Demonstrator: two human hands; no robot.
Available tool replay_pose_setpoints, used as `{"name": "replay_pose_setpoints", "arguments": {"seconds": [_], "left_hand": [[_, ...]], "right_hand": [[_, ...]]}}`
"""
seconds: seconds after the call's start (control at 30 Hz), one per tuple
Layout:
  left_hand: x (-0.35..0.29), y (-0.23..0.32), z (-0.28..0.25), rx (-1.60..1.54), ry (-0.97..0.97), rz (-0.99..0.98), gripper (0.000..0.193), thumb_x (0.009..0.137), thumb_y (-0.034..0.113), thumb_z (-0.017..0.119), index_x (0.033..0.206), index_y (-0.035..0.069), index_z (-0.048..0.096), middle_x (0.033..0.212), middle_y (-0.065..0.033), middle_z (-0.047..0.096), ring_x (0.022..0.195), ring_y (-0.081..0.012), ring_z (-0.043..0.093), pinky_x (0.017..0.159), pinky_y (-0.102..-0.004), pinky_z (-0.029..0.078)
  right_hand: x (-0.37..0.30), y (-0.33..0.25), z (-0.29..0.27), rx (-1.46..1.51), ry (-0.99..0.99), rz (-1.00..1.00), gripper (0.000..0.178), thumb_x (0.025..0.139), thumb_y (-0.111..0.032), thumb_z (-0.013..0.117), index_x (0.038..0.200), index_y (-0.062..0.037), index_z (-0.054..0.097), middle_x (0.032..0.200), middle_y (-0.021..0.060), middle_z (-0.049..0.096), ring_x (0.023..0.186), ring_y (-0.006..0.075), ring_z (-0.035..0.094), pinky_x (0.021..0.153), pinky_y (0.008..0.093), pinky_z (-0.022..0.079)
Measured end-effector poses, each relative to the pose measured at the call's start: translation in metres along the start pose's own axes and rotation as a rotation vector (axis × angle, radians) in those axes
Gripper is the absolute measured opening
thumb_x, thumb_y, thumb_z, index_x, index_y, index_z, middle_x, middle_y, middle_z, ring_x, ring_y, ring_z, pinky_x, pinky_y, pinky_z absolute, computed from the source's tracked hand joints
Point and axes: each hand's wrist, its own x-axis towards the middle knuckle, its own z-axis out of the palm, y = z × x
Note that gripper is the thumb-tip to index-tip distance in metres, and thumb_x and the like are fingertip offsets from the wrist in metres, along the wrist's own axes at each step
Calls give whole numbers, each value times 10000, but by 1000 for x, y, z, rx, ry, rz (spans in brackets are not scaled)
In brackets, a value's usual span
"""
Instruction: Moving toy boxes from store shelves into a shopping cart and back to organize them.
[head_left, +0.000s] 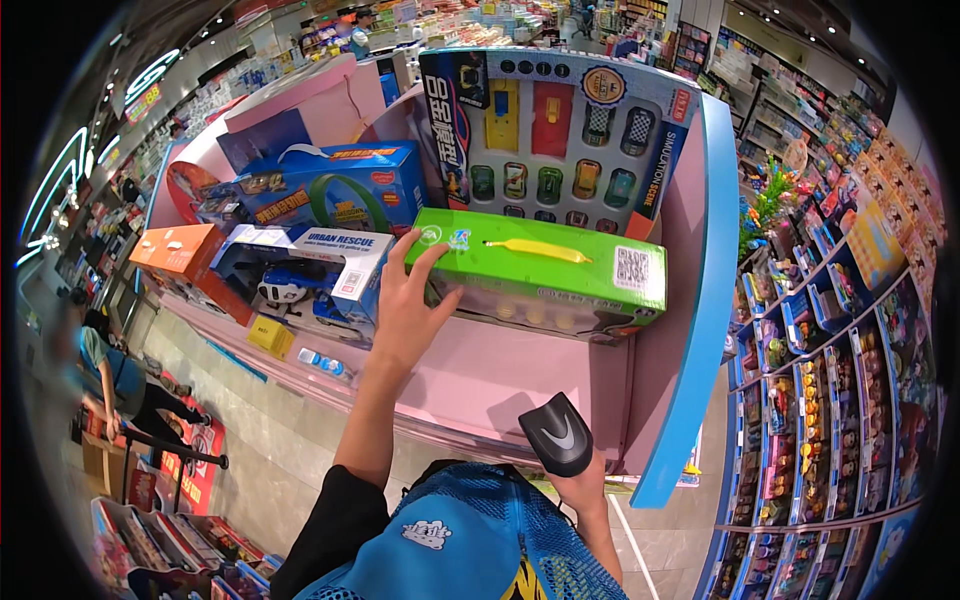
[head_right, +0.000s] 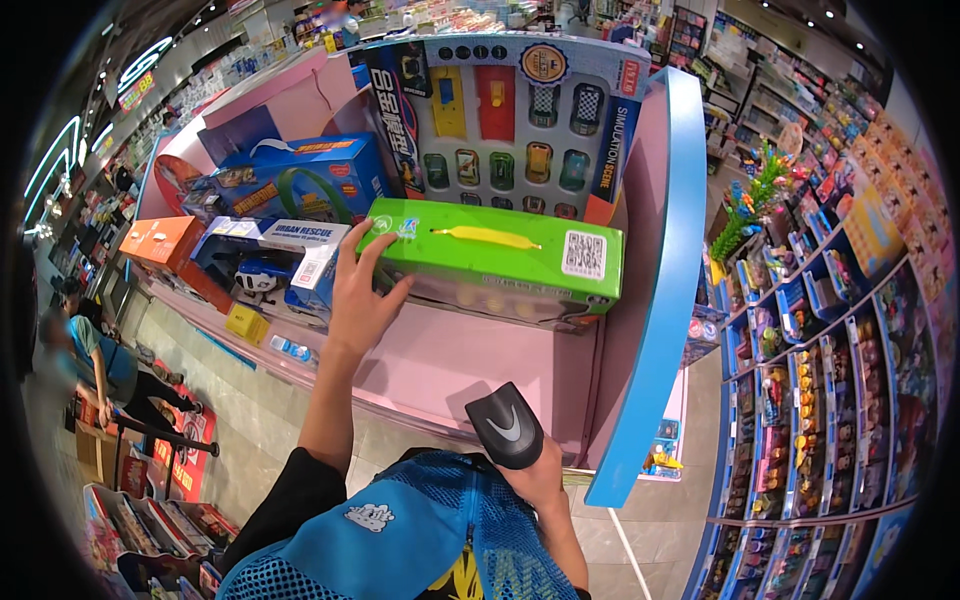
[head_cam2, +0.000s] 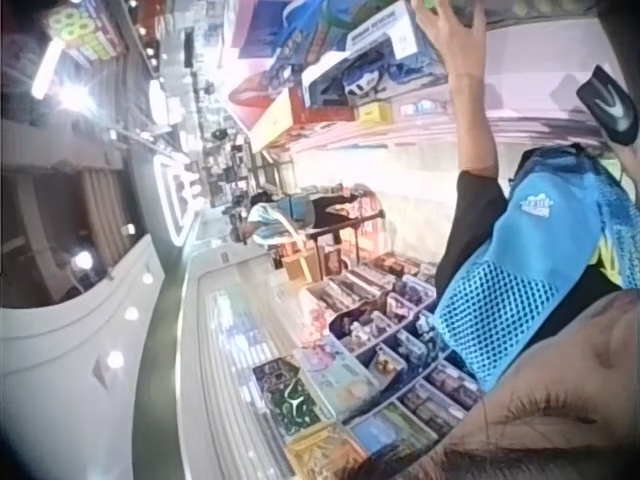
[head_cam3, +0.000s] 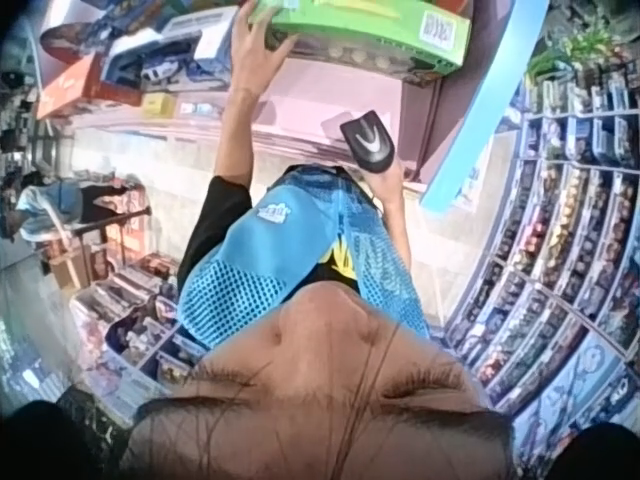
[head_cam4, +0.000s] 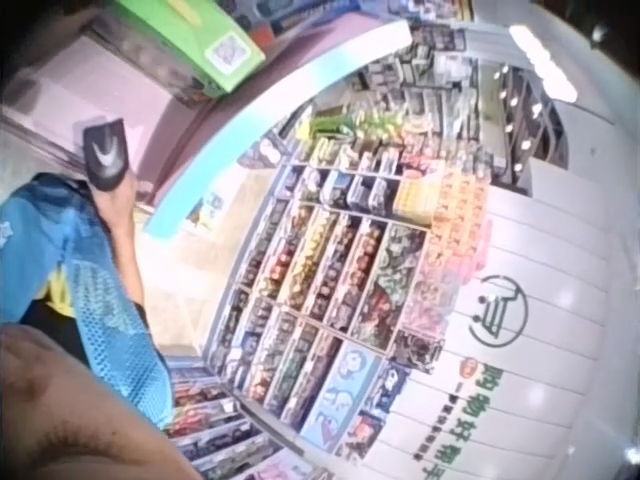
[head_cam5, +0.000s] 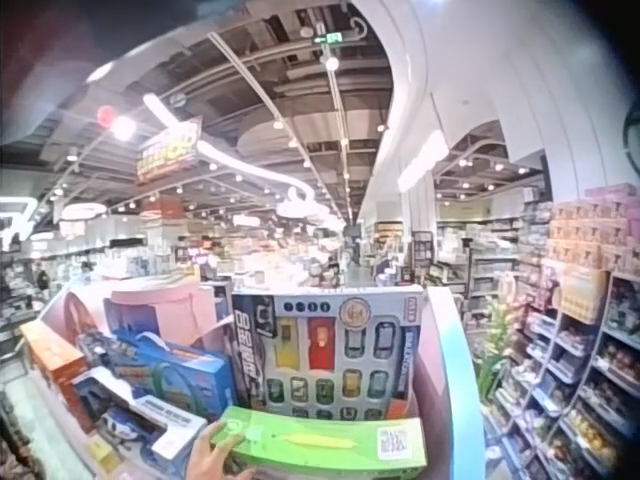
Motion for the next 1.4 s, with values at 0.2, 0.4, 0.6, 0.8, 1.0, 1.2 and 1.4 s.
{"name": "replay_pose_setpoints", "arguments": {"seconds": [0.2, 0.4, 0.6, 0.8, 1.0, 1.2, 1.4], "left_hand": [[-14, 7, -29, 49, -12, 17, 858, 673, 151, 840, 1435, 71, 453, 1525, -208, 337, 1305, -420, 426, 1078, -478, 385], [-18, 25, -50, 95, -248, 13, 888, 655, 175, 836, 1445, 73, 444, 1593, -188, 266, 1215, -420, 493, 1031, -466, 424], [-20, 24, -58, 80, -238, 88, 939, 635, 127, 833, 1472, 125, 408, 1421, -185, 411, 1169, -408, 519, 930, -457, 503], [-34, 6, -54, 15, -326, 181, 855, 629, 120, 816, 1403, 111, 453, 1344, -190, 443, 1155, -404, 553, 853, -433, 546], [-50, -10, -51, 59, -295, 251, 869, 568, 160, 844, 1360, 104, 489, 1286, -163, 501, 1107, -351, 598, 771, -418, 567], [-68, -20, -49, 19, -190, 386, 877, 544, 209, 892, 1325, 107, 507, 1270, -149, 501, 1043, -346, 620, 735, -421, 559], [-77, -35, -68, -56, -195, 407, 840, 578, 266, 903, 1316, 93, 542, 1260, -164, 503, 1083, -335, 593, 780, -401, 552]], "right_hand": [[-4, 1, -3, -28, -54, 14, 432, 725, -116, 799, 1108, 20, 653, 980, 170, 719, 878, 301, 717, 781, 353, 541], [-16, 2, -3, -7, -51, 24, 459, 720, -103, 794, 1130, 34, 640, 992, 177, 715, 904, 304, 713, 805, 352, 536], [-26, 1, 3, -56, -29, 26, 486, 715, -97, 790, 1155, 36, 633, 1029, 175, 711, 926, 308, 710, 822, 359, 537], [-33, -2, 7, -92, 5, 6, 481, 712, -86, 782, 1155, 32, 635, 1032, 178, 708, 933, 320, 707, 821, 371, 539], [-46, -11, 26, -88, 95, 71, 443, 721, -69, 769, 1138, 14, 644, 1010, 179, 707, 907, 324, 705, 802, 363, 535], [-78, -11, 50, -54, 268, 191, 430, 726, -57, 767, 1133, 17, 652, 1010, 143, 719, 910, 231, 698, 814, 337, 528], [-102, -34, 99, -56, 451, 305, 358, 732, -34, 756, 1080, 17, 688, 962, 113, 733, 885, 169, 687, 810, 313, 526]]}}
